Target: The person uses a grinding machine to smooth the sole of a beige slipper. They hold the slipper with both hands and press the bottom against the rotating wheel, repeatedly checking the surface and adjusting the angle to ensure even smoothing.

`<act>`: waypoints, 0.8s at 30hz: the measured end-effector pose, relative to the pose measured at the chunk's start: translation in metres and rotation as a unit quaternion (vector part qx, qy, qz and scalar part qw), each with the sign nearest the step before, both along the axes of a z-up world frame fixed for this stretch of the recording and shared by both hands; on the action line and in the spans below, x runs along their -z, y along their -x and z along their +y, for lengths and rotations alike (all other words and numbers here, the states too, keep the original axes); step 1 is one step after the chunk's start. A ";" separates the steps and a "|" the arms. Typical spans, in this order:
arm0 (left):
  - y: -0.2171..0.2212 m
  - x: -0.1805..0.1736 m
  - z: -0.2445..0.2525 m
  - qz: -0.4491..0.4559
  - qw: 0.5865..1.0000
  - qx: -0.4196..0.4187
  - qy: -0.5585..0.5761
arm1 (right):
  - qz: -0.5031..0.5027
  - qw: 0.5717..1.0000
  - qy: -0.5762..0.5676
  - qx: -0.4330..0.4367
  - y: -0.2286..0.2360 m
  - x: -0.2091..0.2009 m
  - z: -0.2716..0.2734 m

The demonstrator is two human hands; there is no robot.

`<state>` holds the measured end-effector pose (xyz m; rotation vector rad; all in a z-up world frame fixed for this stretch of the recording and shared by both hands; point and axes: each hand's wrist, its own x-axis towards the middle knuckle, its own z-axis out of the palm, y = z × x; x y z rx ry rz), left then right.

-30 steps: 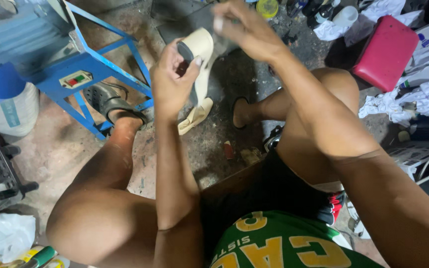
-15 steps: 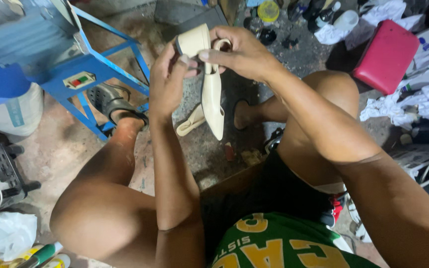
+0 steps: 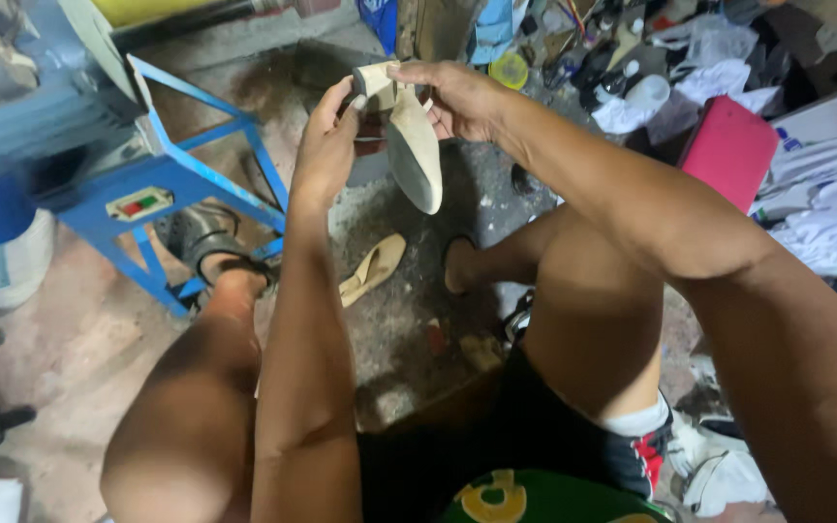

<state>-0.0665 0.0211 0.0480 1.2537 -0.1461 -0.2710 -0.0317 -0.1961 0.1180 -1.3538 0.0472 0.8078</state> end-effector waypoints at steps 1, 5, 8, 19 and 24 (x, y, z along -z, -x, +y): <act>-0.013 0.007 -0.001 -0.017 1.000 0.004 0.003 | -0.011 1.000 -0.011 -0.008 -0.011 0.006 -0.002; -0.053 0.038 -0.018 0.033 0.998 -0.057 0.008 | 0.054 0.998 -0.008 0.035 -0.051 0.033 0.001; -0.068 0.061 -0.028 0.017 0.993 -0.113 0.024 | 0.034 0.997 0.024 0.069 -0.072 0.051 0.002; -0.039 0.137 -0.016 0.127 0.908 -0.060 0.395 | -0.029 0.990 0.112 0.080 -0.060 0.055 0.017; -0.014 0.124 0.005 0.155 0.925 -0.046 0.343 | -0.020 0.991 0.113 0.064 -0.064 0.061 0.022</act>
